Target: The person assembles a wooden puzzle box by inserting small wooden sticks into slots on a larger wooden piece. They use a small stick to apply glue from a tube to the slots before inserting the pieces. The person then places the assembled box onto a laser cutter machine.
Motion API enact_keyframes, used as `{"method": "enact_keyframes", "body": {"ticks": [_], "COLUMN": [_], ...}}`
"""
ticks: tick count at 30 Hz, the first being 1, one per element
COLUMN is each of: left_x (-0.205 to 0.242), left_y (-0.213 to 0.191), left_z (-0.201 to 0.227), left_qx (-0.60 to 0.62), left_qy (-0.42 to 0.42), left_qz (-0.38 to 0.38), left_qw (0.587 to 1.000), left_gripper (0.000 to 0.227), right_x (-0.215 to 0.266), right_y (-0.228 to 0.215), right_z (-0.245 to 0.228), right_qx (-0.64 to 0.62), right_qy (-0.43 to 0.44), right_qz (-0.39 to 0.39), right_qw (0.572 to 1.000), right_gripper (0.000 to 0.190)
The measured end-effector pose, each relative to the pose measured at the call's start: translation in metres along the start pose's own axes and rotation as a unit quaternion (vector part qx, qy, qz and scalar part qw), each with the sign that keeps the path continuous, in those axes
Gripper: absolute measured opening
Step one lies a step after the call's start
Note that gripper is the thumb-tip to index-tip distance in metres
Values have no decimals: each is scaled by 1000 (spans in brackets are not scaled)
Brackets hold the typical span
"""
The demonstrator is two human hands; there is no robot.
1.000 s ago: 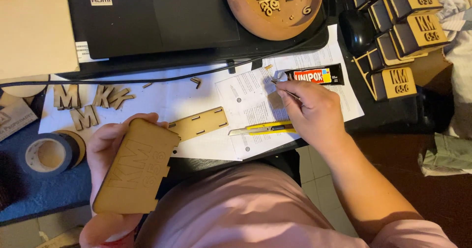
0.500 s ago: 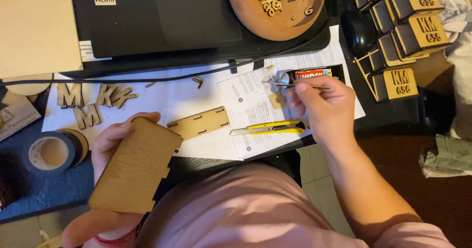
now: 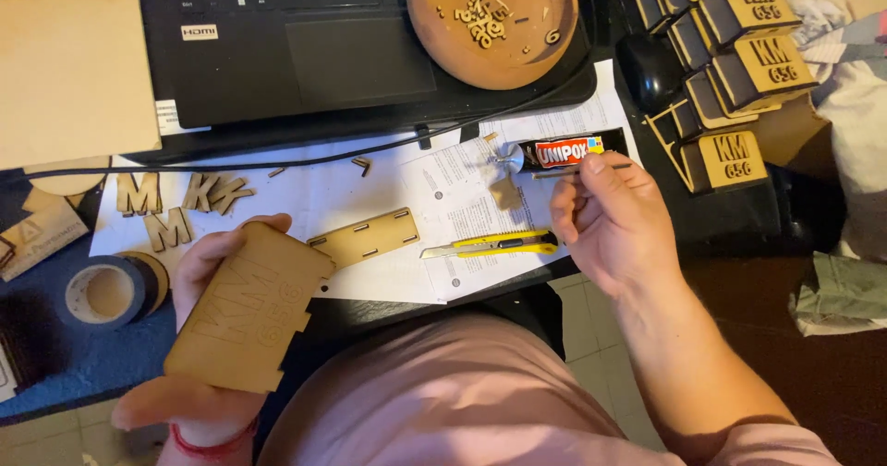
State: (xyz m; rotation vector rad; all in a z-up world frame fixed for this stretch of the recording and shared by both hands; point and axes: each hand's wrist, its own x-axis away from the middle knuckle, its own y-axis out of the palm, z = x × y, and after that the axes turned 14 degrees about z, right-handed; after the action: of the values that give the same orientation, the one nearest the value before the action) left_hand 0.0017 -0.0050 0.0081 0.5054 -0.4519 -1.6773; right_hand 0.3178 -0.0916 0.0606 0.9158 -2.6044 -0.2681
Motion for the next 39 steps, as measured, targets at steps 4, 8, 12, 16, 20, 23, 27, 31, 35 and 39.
{"method": "enact_keyframes", "body": {"ticks": [4,8,12,16,20,23,27,31,35,39], "left_x": [0,-1,-2,-3,-3,-3,-3,-4,-5,-3], "left_y": [-1,0,-2,0,-3,-4,-3,-3,-3,1], "left_z": [4,3,3,6,7,6,2,6,6,14], "left_qx": [-1,1,-6,-4,2,8,38,26,1,31], "left_qy": [-16,-25,-9,-25,-29,-35,-43,-33,-24,-86], "left_qz": [1,-8,-17,-20,-36,-36,-21,-33,-50,-42], "left_qw": [1000,1000,1000,999,999,999,998,999,998,995], "left_gripper": [106,106,105,105,103,102,104,102,102,93], "right_x": [3,-5,-17,-20,-24,-27,-27,-27,-14,13], "right_y": [4,6,-1,-1,-7,-8,-2,-2,1,1], "right_z": [2,4,11,8,15,18,18,21,10,-5], "right_qx": [151,465,496,484,498,506,500,486,455,375], "right_qy": [-155,-412,-502,-575,-591,-596,-607,-621,-642,-618], "right_qz": [29,-61,-132,-225,-216,-205,-204,-198,-193,-194], "right_qw": [976,781,696,619,596,588,583,582,585,663], "right_gripper": [6,11,12,16,20,20,16,19,19,10]}}
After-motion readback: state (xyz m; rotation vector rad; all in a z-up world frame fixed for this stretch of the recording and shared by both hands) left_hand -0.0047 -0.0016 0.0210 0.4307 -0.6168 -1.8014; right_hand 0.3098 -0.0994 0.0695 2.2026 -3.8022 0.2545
